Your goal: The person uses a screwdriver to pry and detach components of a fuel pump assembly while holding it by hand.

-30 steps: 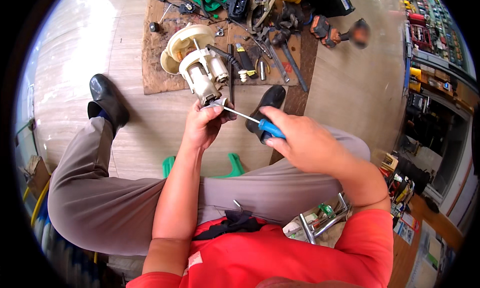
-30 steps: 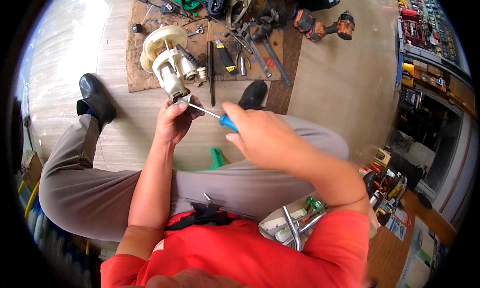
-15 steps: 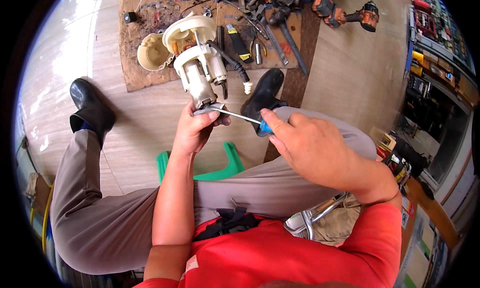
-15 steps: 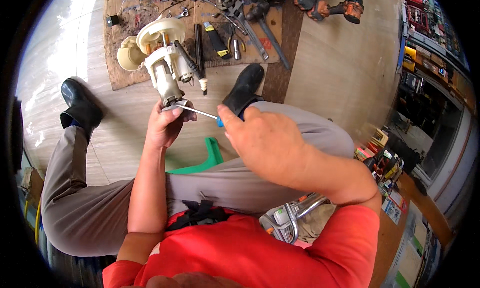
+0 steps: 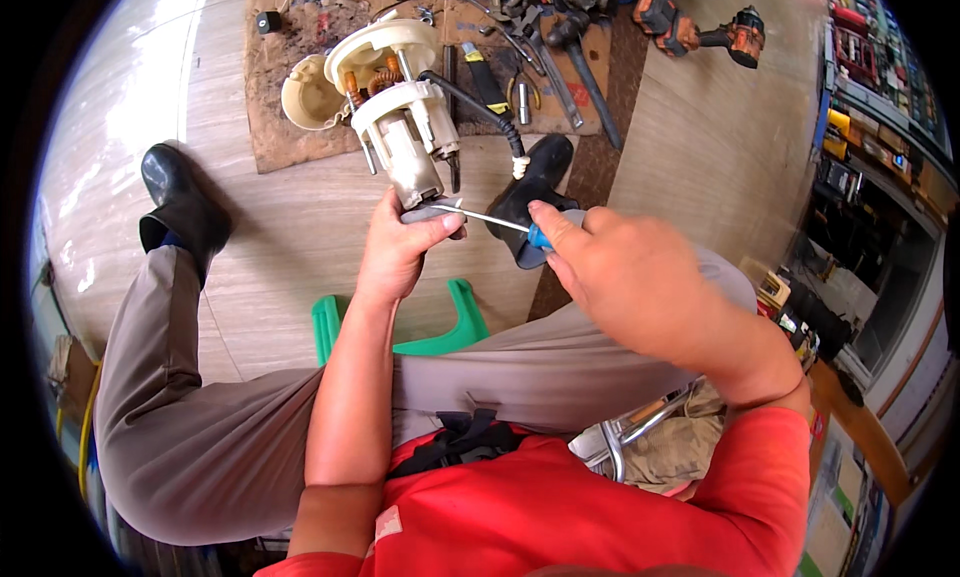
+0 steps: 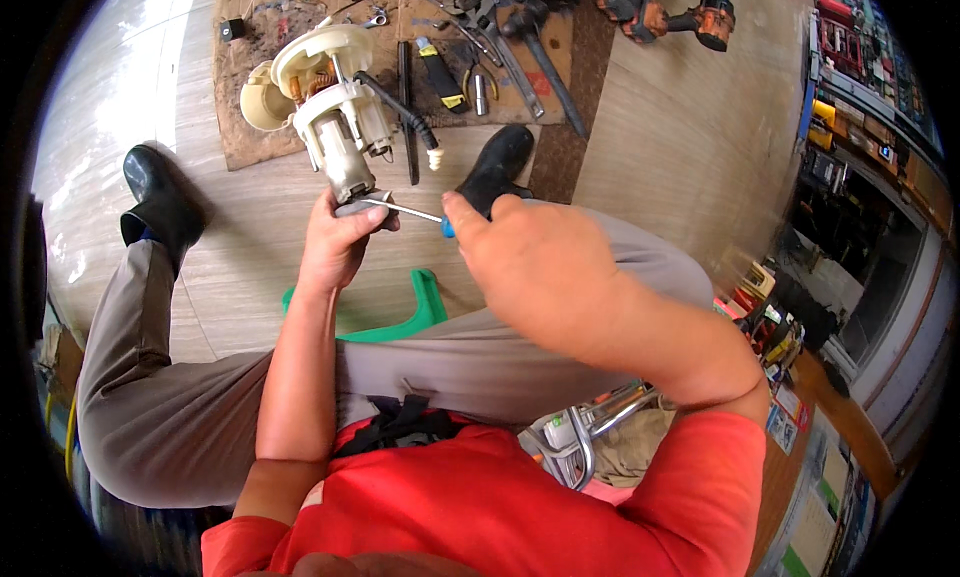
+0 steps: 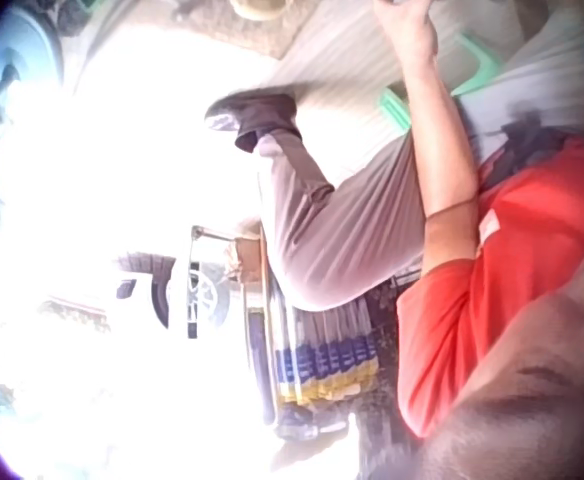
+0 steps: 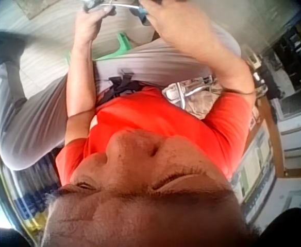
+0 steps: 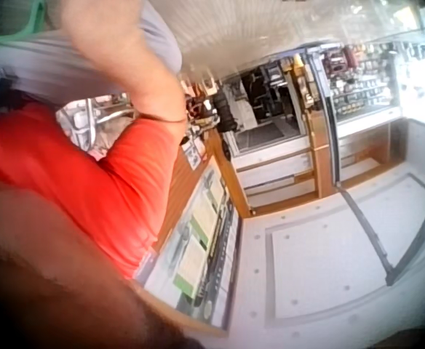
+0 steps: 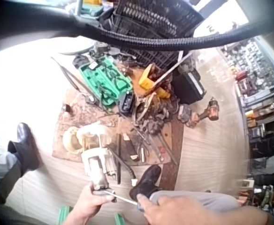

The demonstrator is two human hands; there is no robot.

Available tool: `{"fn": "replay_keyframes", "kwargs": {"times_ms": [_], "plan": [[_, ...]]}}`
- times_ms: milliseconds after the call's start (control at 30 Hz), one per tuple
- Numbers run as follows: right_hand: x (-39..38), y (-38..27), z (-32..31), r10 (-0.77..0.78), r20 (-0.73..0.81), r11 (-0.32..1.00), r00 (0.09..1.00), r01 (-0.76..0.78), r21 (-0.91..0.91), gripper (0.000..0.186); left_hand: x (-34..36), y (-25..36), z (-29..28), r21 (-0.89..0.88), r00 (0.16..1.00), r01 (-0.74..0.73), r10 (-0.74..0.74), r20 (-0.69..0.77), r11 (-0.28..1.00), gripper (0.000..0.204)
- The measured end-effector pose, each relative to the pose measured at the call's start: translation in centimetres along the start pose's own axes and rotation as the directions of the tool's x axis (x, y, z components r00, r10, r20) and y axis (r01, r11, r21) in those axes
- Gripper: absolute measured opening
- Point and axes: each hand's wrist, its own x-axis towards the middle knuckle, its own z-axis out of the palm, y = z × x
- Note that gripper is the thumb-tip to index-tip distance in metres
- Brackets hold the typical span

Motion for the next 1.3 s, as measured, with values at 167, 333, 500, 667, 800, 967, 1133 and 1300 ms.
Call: {"fn": "replay_keyframes", "kwargs": {"times_ms": [167,333,500,667,800,967,1133,1300], "plan": [[-0.4,-1.2,1.7,0.011,-0.088,0.998,0.996,-0.016,-0.057,0.047,-0.1,0.3,0.2,-0.147,1.0,-0.001,0.0,-0.01,0.989,0.039],[-0.5,-2.3,2.7,0.005,-0.186,0.993,0.982,-0.026,-0.112,0.05,0.0,0.7,-0.2,-0.286,0.998,-0.017,0.032,0.047,0.958,0.03],[-0.6,-2.9,2.6,-0.003,-0.239,0.991,0.971,-0.03,-0.133,0.05,0.0,1.4,0.4,-0.355,0.996,-0.05,0.071,0.048,0.934,0.024],[-0.3,-2.9,3.1,-0.036,-0.298,0.989,0.954,-0.009,-0.148,0.049,-0.1,2.0,0.7,-0.394,0.996,-0.047,0.073,0.05,0.918,0.02],[-0.2,-2.3,0.7,-0.048,-0.239,0.999,0.97,0.044,-0.023,0.046,-0.1,2.3,0.7,-0.35,0.998,-0.024,0.04,0.038,0.937,0.026],[-1.3,-2.0,-0.8,-0.054,-0.188,0.979,0.981,0.089,0.181,0.047,-0.3,2.6,0.6,-0.269,0.995,-0.055,0.074,0.06,0.962,0.037],[-1.3,-1.4,-1.4,-0.041,-0.131,0.968,0.991,0.072,0.241,0.045,-0.4,2.5,0.8,-0.238,0.996,-0.074,0.085,0.036,0.968,0.038],[-1.0,-0.7,-2.1,-0.052,-0.101,0.945,0.994,0.081,0.316,0.042,-0.3,2.2,0.7,-0.21,0.997,-0.069,0.076,0.027,0.975,0.039]]}}
